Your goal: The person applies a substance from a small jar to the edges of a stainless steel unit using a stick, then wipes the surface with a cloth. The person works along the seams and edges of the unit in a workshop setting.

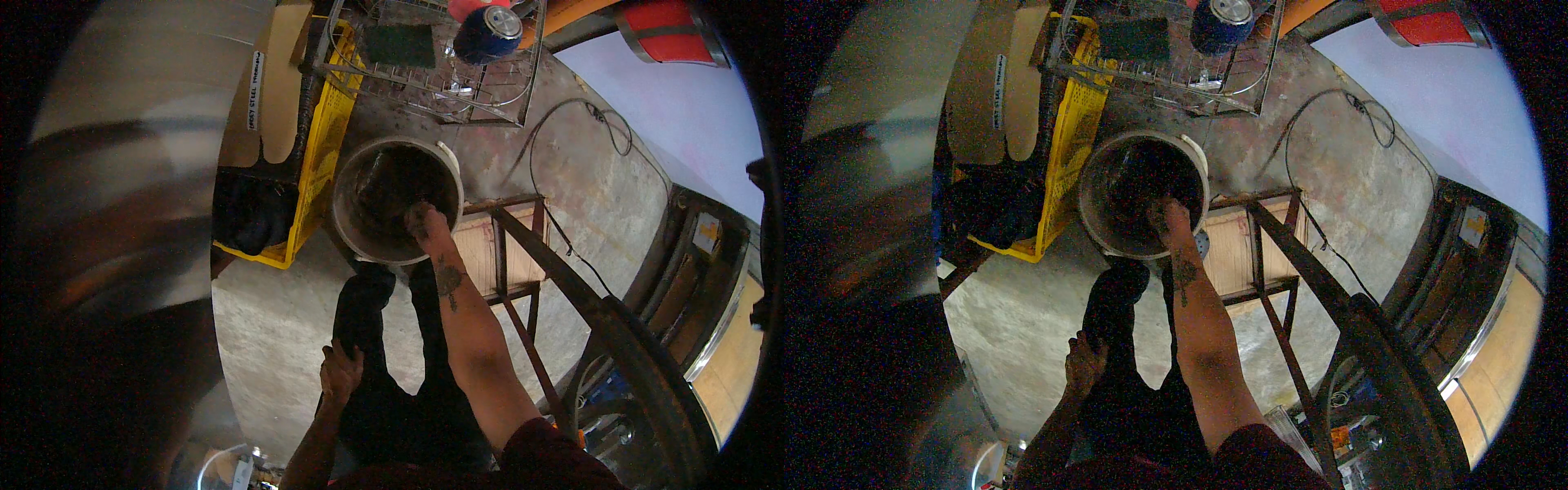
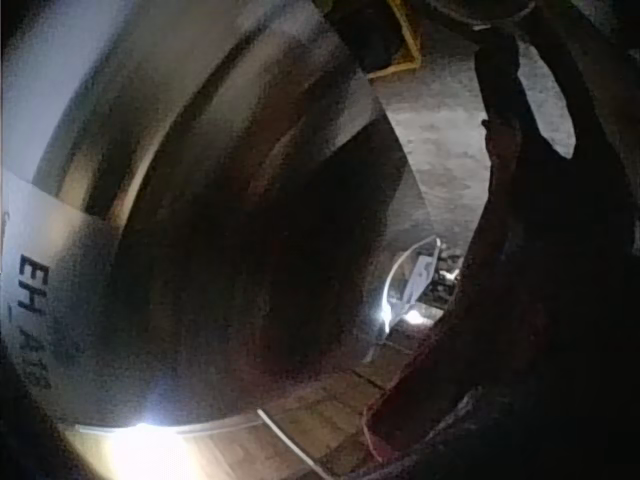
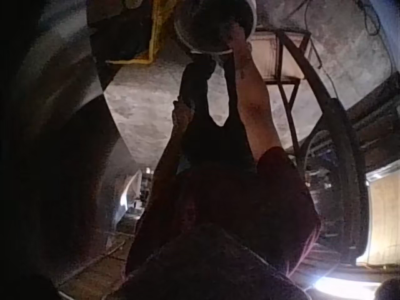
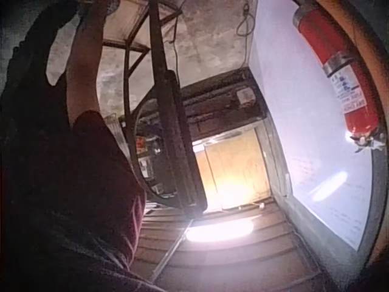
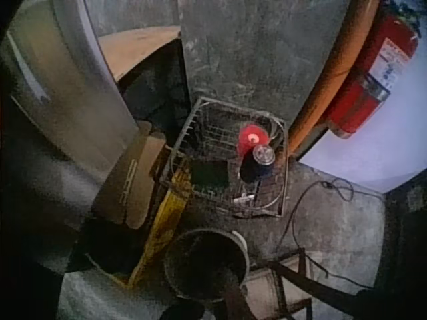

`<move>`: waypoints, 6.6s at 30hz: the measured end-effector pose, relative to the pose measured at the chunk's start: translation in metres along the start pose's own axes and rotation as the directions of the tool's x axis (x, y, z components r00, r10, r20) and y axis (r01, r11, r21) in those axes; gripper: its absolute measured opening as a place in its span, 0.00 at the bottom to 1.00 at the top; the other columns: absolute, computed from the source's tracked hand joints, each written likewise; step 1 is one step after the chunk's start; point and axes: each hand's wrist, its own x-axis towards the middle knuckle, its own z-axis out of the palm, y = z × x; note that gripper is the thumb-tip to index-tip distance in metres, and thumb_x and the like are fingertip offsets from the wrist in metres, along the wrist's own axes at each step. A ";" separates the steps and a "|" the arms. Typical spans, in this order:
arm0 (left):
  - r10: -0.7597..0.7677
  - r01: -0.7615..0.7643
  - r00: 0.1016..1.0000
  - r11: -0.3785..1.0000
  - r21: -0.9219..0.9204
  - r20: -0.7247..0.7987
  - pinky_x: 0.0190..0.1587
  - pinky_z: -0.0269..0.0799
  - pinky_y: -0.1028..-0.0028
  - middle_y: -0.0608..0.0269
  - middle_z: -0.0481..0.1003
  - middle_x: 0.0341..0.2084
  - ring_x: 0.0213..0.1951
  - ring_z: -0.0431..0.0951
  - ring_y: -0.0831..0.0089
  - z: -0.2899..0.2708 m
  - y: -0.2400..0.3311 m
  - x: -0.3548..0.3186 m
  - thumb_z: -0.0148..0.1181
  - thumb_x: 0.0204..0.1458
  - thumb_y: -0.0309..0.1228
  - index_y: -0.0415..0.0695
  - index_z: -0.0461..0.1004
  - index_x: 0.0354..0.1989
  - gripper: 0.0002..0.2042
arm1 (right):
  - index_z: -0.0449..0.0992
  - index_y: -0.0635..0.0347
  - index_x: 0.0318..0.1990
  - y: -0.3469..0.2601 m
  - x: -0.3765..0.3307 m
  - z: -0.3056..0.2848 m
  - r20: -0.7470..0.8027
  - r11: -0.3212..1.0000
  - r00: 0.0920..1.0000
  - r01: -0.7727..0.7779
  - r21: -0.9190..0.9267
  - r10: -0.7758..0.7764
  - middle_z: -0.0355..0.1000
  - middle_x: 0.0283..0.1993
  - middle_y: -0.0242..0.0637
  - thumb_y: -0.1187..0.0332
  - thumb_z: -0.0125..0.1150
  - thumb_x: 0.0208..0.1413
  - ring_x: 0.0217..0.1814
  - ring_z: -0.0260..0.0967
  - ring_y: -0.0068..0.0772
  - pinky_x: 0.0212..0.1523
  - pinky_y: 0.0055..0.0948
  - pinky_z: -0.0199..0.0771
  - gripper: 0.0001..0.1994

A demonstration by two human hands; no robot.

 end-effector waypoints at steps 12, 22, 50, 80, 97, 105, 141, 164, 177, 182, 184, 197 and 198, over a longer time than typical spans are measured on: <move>-0.006 0.006 1.000 1.000 -0.021 -0.014 0.51 0.85 0.44 0.28 0.76 0.50 0.48 0.85 0.31 -0.011 0.010 0.010 0.59 0.68 0.49 0.35 0.67 0.70 0.32 | 0.80 0.51 0.61 0.005 0.045 -0.022 0.017 0.102 0.992 0.030 -0.994 -0.129 0.83 0.58 0.45 0.57 0.81 0.50 0.62 0.82 0.52 0.60 0.45 0.84 0.31; -0.113 0.118 0.989 0.992 -0.046 0.099 0.51 0.85 0.44 0.27 0.76 0.51 0.48 0.85 0.31 -0.033 0.034 0.009 0.60 0.68 0.50 0.35 0.66 0.71 0.33 | 0.74 0.58 0.64 -0.015 0.006 -0.015 0.029 0.959 0.960 -0.279 0.042 0.278 0.81 0.54 0.44 0.58 0.64 0.69 0.59 0.81 0.41 0.57 0.40 0.83 0.21; -0.260 0.287 0.957 0.906 -0.311 0.127 0.56 0.79 0.39 0.33 0.74 0.59 0.55 0.80 0.29 -0.103 0.051 0.074 0.62 0.68 0.49 0.40 0.67 0.69 0.30 | 0.73 0.55 0.73 0.175 0.146 -0.072 0.300 -0.373 0.917 0.190 -0.908 -0.263 0.68 0.75 0.58 0.64 0.55 0.69 0.77 0.65 0.60 0.74 0.74 0.61 0.26; 0.466 -0.567 0.822 0.616 -0.547 -0.328 0.74 0.67 0.55 0.35 0.75 0.66 0.68 0.74 0.40 -0.135 0.188 0.261 0.62 0.57 0.18 0.36 0.66 0.75 0.34 | 0.69 0.61 0.63 -0.092 -0.170 0.012 -0.304 0.999 0.951 -0.049 0.010 0.050 0.70 0.68 0.42 0.60 0.51 0.78 0.70 0.71 0.41 0.69 0.42 0.76 0.16; 0.461 -0.275 0.887 0.490 -0.827 -0.023 0.69 0.72 0.60 0.47 0.80 0.61 0.63 0.79 0.57 -0.171 0.193 0.236 0.60 0.56 0.18 0.40 0.69 0.74 0.32 | 0.73 0.57 0.72 -0.081 -0.065 -0.021 0.280 0.796 0.806 -0.578 0.181 0.521 0.78 0.69 0.42 0.39 0.68 0.66 0.69 0.78 0.47 0.68 0.52 0.81 0.38; 0.608 0.079 0.742 0.339 -0.937 0.283 0.70 0.75 0.61 0.53 0.76 0.68 0.66 0.78 0.59 -0.170 0.175 0.284 0.65 0.64 0.29 0.44 0.61 0.81 0.35 | 0.72 0.48 0.75 -0.099 -0.082 -0.003 0.365 0.752 0.789 -0.599 0.275 0.495 0.76 0.72 0.39 0.27 0.57 0.67 0.67 0.79 0.46 0.64 0.58 0.83 0.42; 0.231 -0.219 0.971 0.783 -0.582 -0.056 0.67 0.73 0.48 0.32 0.78 0.60 0.64 0.78 0.35 -0.068 0.261 0.393 0.61 0.70 0.42 0.33 0.74 0.63 0.24 | 0.79 0.63 0.58 -0.017 0.001 0.007 0.110 0.445 0.987 0.152 -0.882 -0.120 0.84 0.51 0.54 0.56 0.83 0.51 0.57 0.84 0.57 0.54 0.48 0.85 0.31; 0.826 0.416 0.564 -0.272 -0.868 0.012 0.66 0.77 0.53 0.51 0.82 0.56 0.61 0.82 0.55 -0.181 0.256 0.289 0.58 0.73 0.49 0.39 0.66 0.75 0.32 | 0.77 0.66 0.58 -0.136 -0.104 0.063 0.405 0.612 0.773 -0.635 0.471 0.489 0.77 0.40 0.47 0.52 0.60 0.64 0.30 0.74 0.40 0.30 0.41 0.81 0.26; 0.754 -0.092 0.622 0.340 -0.936 0.212 0.34 0.80 0.69 0.69 0.74 0.29 0.29 0.76 0.79 -0.160 0.262 0.342 0.54 0.78 0.36 0.44 0.79 0.59 0.13 | 0.77 0.52 0.50 -0.093 -0.074 0.021 0.325 0.827 0.766 -0.550 -0.114 0.554 0.72 0.34 0.28 0.58 0.65 0.69 0.24 0.67 0.22 0.22 0.22 0.63 0.11; 0.505 -0.257 0.863 0.440 -0.861 0.000 0.29 0.79 0.65 0.64 0.75 0.24 0.20 0.77 0.73 -0.129 0.269 0.347 0.55 0.76 0.31 0.41 0.77 0.53 0.08 | 0.77 0.60 0.56 -0.064 -0.065 0.035 0.127 0.875 0.955 -0.188 -0.446 0.269 0.78 0.36 0.36 0.63 0.67 0.65 0.34 0.77 0.33 0.36 0.32 0.76 0.16; 0.417 -0.294 0.905 0.468 -0.833 -0.085 0.28 0.78 0.63 0.59 0.77 0.25 0.20 0.79 0.68 -0.116 0.273 0.351 0.54 0.75 0.28 0.41 0.77 0.52 0.07 | 0.76 0.65 0.59 -0.044 -0.053 0.022 0.170 0.763 0.981 0.035 -0.645 0.099 0.81 0.40 0.46 0.63 0.68 0.64 0.40 0.81 0.45 0.43 0.41 0.81 0.20; -0.051 -0.193 0.939 0.742 -0.642 -0.341 0.56 0.80 0.50 0.38 0.84 0.47 0.50 0.85 0.38 -0.093 0.286 0.352 0.59 0.55 0.22 0.39 0.73 0.55 0.17 | 0.57 0.70 0.75 -0.041 -0.046 0.022 0.025 0.155 0.998 0.034 -0.987 -0.061 0.84 0.45 0.58 0.58 0.73 0.61 0.45 0.85 0.63 0.47 0.53 0.87 0.42; -0.032 -0.152 0.972 0.670 -0.727 -0.233 0.55 0.80 0.52 0.40 0.84 0.47 0.49 0.85 0.40 -0.086 0.278 0.357 0.60 0.57 0.24 0.39 0.74 0.56 0.17 | 0.59 0.70 0.74 -0.039 -0.043 0.025 0.006 0.168 1.000 0.010 -0.986 -0.023 0.84 0.46 0.58 0.59 0.73 0.61 0.47 0.85 0.61 0.49 0.51 0.87 0.41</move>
